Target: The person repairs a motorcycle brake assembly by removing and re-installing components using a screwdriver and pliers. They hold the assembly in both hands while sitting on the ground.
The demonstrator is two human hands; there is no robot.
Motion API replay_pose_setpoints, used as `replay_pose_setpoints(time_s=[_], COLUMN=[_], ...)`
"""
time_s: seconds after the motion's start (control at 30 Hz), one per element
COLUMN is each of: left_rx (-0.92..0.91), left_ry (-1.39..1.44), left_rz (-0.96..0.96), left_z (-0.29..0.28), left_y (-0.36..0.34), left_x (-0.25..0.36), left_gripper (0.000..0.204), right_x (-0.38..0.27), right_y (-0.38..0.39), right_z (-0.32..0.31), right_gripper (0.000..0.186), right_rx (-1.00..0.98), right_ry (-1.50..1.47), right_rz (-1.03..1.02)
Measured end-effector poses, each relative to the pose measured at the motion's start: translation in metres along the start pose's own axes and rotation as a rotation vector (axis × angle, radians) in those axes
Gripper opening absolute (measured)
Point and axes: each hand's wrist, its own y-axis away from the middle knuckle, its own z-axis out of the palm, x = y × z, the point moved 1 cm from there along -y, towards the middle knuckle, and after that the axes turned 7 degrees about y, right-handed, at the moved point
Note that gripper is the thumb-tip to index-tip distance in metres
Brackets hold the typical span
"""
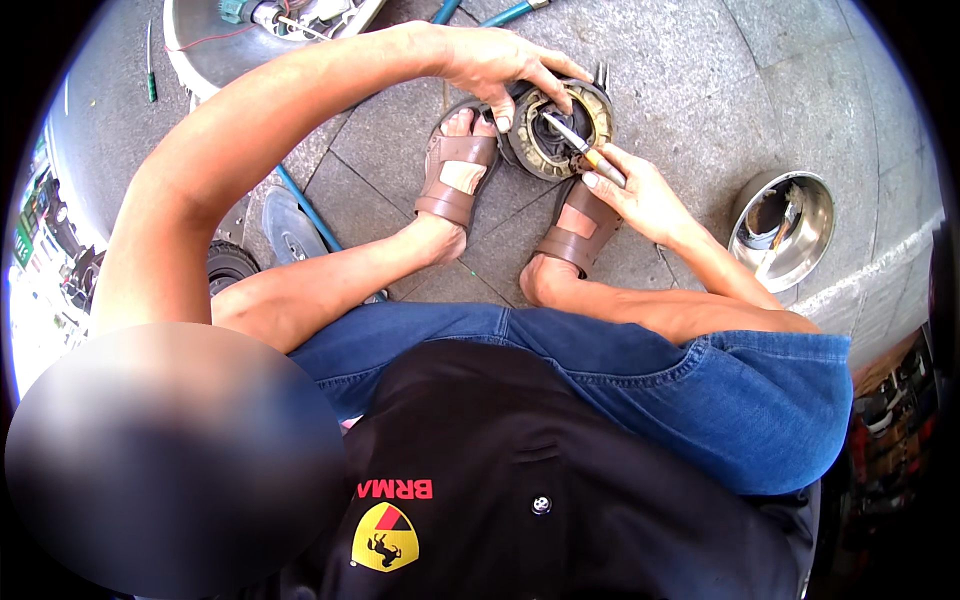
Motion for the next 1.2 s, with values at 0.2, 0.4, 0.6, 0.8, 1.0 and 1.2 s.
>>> replay_pose_setpoints(time_s=[0.2, 0.4, 0.6, 0.8, 1.0, 1.2], left_rx=[0.002, 0.014, 0.041, 0.053, 0.043, 0.043], left_ry=[0.023, 0.059, 0.045, 0.1, 0.107, 0.1], left_rz=[-0.02, -0.026, 0.018, 0.039, -0.012, -0.033], left_z=[0.004, 0.003, 0.008, 0.009, 0.006, 0.005], left_y=[0.0, 0.002, 0.005, 0.003, 0.003, 0.004], left_x=[0.001, 0.004, -0.003, -0.008, -0.006, -0.004], left_gripper=[0.078, 0.077, 0.072, 0.073, 0.07, 0.067], right_x=[0.008, 0.01, 0.007, 0.0, 0.007, -0.001], right_y=[-0.012, -0.017, -0.022, -0.02, -0.026, -0.026], right_z=[-0.016, -0.019, -0.028, -0.038, -0.038, -0.041], right_gripper=[0.039, 0.027, 0.023, 0.028, 0.032, 0.033], right_rx=[-0.193, -0.263, -0.34, -0.421, -0.412, -0.417], right_ry=[-0.053, -0.175, -0.214, -0.232, -0.217, -0.122], right_rz=[0.092, 0.038, 0.02, 0.074, 0.024, -0.024])
